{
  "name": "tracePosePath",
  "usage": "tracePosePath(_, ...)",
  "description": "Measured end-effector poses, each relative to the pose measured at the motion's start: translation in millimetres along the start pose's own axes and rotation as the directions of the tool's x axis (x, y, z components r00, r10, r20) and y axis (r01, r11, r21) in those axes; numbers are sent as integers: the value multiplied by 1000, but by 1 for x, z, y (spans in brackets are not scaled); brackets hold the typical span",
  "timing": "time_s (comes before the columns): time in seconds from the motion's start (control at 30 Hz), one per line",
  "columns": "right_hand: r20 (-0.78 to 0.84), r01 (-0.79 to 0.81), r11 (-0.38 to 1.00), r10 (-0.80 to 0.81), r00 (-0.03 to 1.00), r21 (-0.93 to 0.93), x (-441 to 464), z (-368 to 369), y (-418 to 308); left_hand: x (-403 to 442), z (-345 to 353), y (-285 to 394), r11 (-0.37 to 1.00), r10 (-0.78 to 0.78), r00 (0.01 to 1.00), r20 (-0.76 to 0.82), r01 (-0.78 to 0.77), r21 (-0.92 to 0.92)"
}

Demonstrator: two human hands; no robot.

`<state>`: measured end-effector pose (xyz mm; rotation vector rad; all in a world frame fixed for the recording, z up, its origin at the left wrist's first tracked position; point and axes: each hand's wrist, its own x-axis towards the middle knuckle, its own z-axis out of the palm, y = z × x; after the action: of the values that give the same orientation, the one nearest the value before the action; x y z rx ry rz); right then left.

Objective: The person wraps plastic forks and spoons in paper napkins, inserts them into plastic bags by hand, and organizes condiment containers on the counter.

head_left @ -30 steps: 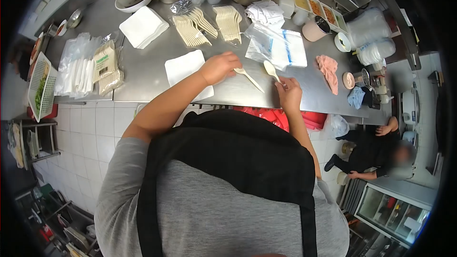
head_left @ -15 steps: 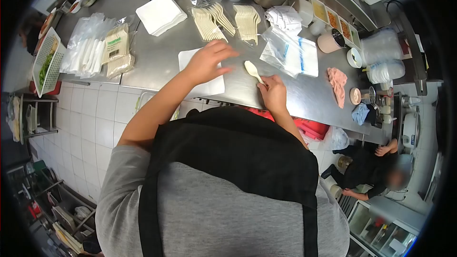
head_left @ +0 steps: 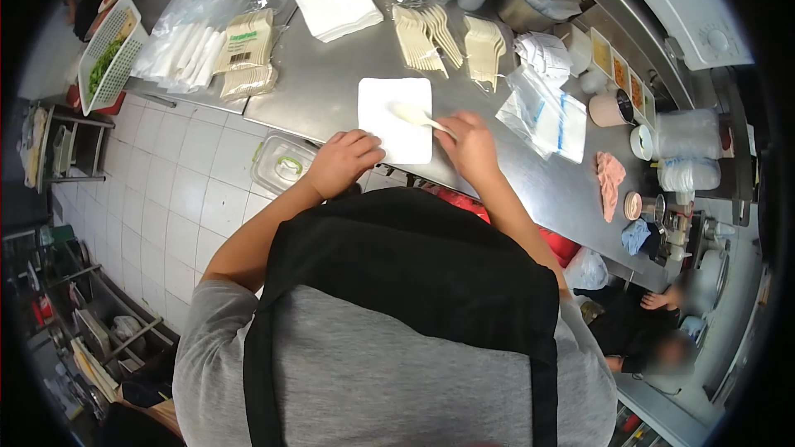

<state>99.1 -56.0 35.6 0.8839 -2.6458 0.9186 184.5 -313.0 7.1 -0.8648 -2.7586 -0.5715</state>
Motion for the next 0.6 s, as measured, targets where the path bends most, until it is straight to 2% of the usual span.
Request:
tracePosePath(0.1, 145, 90, 996, -90, 985, 7, 30, 15, -14, -6, -2, -6, 1000, 24, 998, -57, -24, -7)
tracePosePath(0.2, 198, 131, 991, -129, 972, 1, 41, 31, -19, -13, -7, -8, 999, 30, 995, -95, -32, -21)
tracePosePath(0.33, 217, 78, 997, -76, 973, -2, 35, 38, -25, -16, -9, -12, 998, 39, 991, -131, -43, -34)
tracePosePath(0.5, 225, 39, 999, -32, 974, -27, 28, 45, -21, -8, -16, -13, 997, 68, 993, -101, -70, -16)
tracePosePath(0.6, 193, -168, 956, 123, 973, 239, 29, 31, -23, 6, -27, -15, 998, 26, 988, -154, -33, -45)
